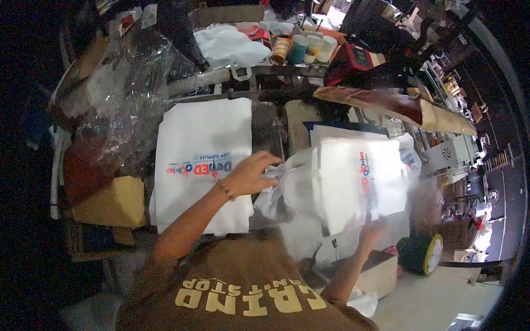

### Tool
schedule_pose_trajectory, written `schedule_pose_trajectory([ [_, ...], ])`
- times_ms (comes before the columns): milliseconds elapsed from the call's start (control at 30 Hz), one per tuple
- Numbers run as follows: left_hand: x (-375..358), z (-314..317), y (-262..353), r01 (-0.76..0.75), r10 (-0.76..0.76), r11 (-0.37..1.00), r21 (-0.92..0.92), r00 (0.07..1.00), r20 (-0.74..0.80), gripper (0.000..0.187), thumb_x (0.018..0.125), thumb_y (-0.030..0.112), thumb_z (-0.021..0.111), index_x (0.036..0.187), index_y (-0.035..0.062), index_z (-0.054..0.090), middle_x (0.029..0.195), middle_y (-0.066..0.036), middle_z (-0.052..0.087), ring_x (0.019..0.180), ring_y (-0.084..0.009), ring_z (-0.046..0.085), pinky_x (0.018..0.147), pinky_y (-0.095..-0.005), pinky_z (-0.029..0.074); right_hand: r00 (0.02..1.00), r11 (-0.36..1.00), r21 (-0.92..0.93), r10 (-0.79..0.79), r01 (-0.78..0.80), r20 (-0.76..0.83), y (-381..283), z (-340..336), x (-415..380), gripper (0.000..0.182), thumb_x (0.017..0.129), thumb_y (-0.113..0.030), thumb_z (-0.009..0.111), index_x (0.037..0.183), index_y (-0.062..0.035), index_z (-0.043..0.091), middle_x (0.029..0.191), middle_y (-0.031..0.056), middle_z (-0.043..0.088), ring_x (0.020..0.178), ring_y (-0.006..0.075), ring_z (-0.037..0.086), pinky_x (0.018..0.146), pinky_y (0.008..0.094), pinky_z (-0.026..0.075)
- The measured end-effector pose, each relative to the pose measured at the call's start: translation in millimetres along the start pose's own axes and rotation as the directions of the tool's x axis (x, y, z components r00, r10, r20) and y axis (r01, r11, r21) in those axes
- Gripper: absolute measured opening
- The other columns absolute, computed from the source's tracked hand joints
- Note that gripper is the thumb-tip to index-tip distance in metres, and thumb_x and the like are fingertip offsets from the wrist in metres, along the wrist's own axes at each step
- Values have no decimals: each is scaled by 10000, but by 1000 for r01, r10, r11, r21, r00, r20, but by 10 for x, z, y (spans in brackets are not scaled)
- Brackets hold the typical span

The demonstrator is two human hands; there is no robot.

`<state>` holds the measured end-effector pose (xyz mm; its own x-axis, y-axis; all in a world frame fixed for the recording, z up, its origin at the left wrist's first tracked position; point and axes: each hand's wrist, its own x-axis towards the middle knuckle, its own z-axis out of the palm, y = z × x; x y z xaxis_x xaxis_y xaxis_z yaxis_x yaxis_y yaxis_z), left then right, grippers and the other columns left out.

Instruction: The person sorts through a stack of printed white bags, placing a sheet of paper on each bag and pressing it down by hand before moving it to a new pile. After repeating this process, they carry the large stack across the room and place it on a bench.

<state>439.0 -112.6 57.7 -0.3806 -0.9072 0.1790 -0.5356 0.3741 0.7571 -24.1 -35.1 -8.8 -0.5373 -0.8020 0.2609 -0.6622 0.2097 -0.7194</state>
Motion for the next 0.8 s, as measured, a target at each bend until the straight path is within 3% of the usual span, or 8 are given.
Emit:
schedule_pose_trajectory([
  [100,845,358,190,-104,92,989,107,989,117,826,766,431,799,1418,39,478,1434,-215,467,1341,-374,441,1130,-447,363,982,903,-415,38,-113,-186,658,89,1,890,809,-578,765,1303,90,447,1155,226,543,835,208,565,602,377,491],
  [200,1713,831,282,-76,44,956,283,992,119,986,738,587,760,1484,50,402,1522,-236,378,1418,-402,345,1186,-489,275,861,869,37,483,-494,160,396,152,-121,880,815,-585,758,1282,104,473,1078,210,585,847,222,582,614,379,512],
  [333,2397,1194,229,-34,72,840,541,996,-49,1089,687,766,686,1447,25,439,1480,-200,443,1378,-406,410,1124,-518,369,946,949,-23,316,-315,75,508,334,-106,799,835,-553,755,1243,102,548,940,173,645,922,245,613,698,384,535],
  [400,2609,1212,229,61,-287,862,503,878,384,1137,665,781,695,1441,-8,436,1472,-199,455,1363,-368,445,1102,-549,386,946,949,-170,292,-267,141,65,156,-183,722,863,-494,750,1237,95,563,1028,213,642,980,260,613,797,415,522],
  [467,2680,1263,310,35,-274,854,519,878,391,1150,643,782,710,1419,-28,455,1453,-190,479,1344,-324,478,1085,-542,407,936,934,-254,301,-250,185,-33,119,-195,781,872,-557,698,1274,95,547,1124,271,650,1027,328,650,857,446,507],
  [600,2599,1124,507,70,-357,805,589,850,387,1142,616,744,762,1416,-15,466,1386,-178,553,1286,-315,541,1077,-475,432,946,921,235,278,-311,166,224,326,-214,708,866,-444,761,1307,54,520,1230,193,595,1090,299,592,956,427,451],
  [667,2595,1149,435,75,-346,818,570,856,385,1144,608,723,783,1423,-12,460,1365,-182,575,1265,-321,563,1068,-462,444,910,701,587,375,-404,177,224,380,-220,703,853,-368,795,1338,43,495,1296,158,568,1110,281,580,950,406,457],
  [800,2666,1147,280,189,-410,861,472,807,425,1062,560,701,808,1279,-53,600,1272,-226,637,1178,-346,624,953,-434,522,754,505,579,555,-640,350,147,214,-42,758,843,-294,812,1405,33,423,1334,145,555,1166,272,559,971,383,454],
])
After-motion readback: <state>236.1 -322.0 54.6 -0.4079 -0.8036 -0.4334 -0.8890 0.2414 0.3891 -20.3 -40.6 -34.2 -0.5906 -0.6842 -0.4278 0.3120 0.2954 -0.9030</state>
